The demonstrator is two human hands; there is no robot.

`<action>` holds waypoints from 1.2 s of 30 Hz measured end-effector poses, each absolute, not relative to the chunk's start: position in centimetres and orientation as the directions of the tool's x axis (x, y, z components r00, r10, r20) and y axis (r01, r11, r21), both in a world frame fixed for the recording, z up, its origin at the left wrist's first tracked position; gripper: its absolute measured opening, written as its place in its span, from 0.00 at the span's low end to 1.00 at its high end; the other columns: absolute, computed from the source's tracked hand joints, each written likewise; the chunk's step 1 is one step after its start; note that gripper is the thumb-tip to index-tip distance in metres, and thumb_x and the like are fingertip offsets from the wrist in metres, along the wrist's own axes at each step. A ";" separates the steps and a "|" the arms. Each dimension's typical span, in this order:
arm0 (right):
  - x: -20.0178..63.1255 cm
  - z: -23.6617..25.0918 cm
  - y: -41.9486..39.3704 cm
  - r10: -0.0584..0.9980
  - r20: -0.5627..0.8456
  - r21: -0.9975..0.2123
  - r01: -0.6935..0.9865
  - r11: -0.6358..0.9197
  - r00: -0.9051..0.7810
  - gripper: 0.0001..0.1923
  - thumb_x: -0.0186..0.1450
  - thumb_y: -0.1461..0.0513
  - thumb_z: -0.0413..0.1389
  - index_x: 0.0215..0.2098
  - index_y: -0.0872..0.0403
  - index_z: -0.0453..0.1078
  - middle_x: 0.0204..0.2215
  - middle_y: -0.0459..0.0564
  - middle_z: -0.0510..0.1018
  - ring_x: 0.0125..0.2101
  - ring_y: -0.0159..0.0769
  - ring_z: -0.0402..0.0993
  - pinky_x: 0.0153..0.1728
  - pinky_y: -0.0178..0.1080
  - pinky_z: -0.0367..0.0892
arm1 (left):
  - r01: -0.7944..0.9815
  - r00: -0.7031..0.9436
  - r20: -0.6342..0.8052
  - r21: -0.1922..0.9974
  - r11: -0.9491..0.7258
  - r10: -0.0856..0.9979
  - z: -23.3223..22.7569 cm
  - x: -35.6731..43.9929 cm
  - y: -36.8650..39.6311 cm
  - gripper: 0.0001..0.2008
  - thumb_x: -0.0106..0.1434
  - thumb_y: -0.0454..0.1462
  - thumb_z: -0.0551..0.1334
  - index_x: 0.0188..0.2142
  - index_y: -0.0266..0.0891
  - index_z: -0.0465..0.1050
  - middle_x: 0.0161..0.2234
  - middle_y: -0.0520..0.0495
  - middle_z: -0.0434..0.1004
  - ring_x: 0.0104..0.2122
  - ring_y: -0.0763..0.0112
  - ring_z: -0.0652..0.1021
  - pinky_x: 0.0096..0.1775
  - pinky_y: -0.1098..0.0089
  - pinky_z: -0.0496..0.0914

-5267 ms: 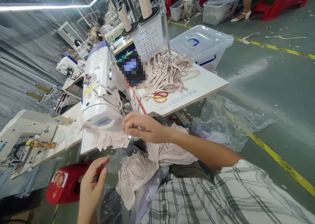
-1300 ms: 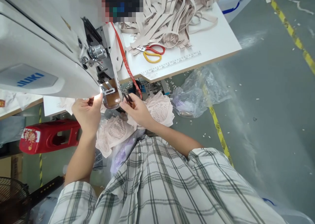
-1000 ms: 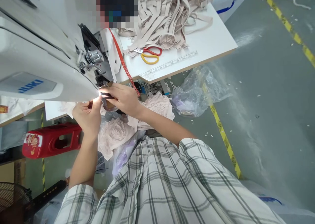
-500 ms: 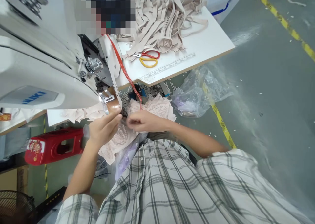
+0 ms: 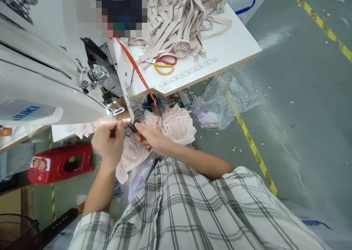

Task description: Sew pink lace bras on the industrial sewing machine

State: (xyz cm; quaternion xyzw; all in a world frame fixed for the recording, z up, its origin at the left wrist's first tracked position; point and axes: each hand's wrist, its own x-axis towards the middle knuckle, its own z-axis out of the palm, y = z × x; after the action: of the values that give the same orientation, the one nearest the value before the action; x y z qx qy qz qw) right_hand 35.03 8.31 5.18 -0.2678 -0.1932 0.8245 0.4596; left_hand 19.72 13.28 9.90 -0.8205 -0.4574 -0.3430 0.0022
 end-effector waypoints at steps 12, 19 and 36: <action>35.4 4.5 8.8 0.974 -0.176 -0.806 -0.547 -0.226 -0.143 0.22 0.71 0.40 0.50 0.39 0.50 0.65 0.24 0.39 0.59 0.19 0.27 0.49 0.19 0.33 0.47 | 0.760 0.358 0.557 0.292 -0.580 0.749 9.0 20.4 12.9 0.09 0.68 0.37 0.62 0.30 0.41 0.74 0.22 0.52 0.71 0.24 0.73 0.70 0.29 0.70 0.61; 45.8 -2.0 9.8 0.973 -0.028 -0.717 0.673 -0.179 0.229 0.22 0.70 0.52 0.53 0.56 0.58 0.69 0.56 0.67 0.72 0.56 0.56 0.68 0.57 0.56 0.64 | 0.893 0.152 0.467 0.312 -0.323 0.871 7.9 20.1 15.1 0.19 0.70 0.42 0.59 0.22 0.42 0.69 0.20 0.50 0.66 0.24 0.69 0.66 0.30 0.65 0.55; 46.9 -4.7 9.4 0.983 -0.174 -0.631 0.759 -0.159 0.061 0.29 0.70 0.52 0.52 0.64 0.59 0.65 0.66 0.67 0.61 0.68 0.60 0.57 0.66 0.59 0.56 | 0.936 0.092 0.427 0.271 -0.224 0.900 8.4 20.3 15.5 0.17 0.67 0.45 0.62 0.25 0.40 0.77 0.18 0.51 0.65 0.23 0.71 0.63 0.30 0.66 0.48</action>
State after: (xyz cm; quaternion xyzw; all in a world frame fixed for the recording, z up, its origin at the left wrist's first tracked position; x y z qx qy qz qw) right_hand 46.91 9.42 -4.69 -0.7028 -0.6197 0.2924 0.1911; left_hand 20.31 15.48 8.42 -0.7379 -0.6219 -0.2597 0.0350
